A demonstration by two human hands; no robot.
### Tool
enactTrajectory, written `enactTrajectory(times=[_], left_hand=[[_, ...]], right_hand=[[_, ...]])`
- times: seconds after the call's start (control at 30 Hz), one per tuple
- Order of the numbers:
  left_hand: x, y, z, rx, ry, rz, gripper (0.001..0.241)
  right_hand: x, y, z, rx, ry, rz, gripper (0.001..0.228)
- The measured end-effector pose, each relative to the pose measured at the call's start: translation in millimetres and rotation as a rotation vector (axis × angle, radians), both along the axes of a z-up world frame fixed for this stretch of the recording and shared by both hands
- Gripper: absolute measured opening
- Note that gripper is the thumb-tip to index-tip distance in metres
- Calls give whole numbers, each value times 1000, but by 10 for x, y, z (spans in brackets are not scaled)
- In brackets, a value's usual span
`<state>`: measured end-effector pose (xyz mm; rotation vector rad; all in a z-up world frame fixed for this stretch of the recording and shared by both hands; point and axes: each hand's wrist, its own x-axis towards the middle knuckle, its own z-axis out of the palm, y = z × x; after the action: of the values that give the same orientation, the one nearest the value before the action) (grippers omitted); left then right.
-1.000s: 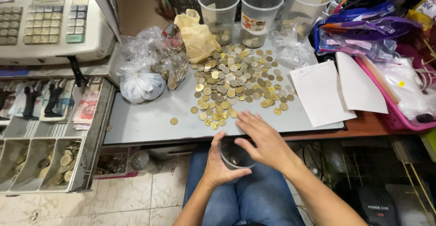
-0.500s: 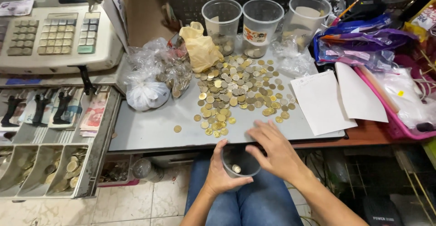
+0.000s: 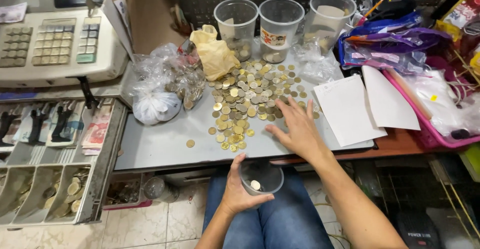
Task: Sorting a large pile of coins into plastic cups by denomination at a checkout counter.
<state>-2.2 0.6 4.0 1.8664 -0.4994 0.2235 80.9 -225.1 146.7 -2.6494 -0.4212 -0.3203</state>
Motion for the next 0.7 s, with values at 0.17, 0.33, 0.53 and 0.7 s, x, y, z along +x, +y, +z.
enactTrajectory(times=[0.17,0.33,0.53,0.7], left_hand=[[12,-37,13,-27,-51,10,127],[39,-38,44,-25,-55,32,129],[25,-32,230,-144,-73,42,136],[25,-24,169,-176,-63,27,136]], right_hand=[[-65,121,-18,-49,-36,161,79],[-33,113,-193,-34,-122,323,64],[-195,157,-194,62,-255,308,35],[-261,8,-216,186,-304,370,26]])
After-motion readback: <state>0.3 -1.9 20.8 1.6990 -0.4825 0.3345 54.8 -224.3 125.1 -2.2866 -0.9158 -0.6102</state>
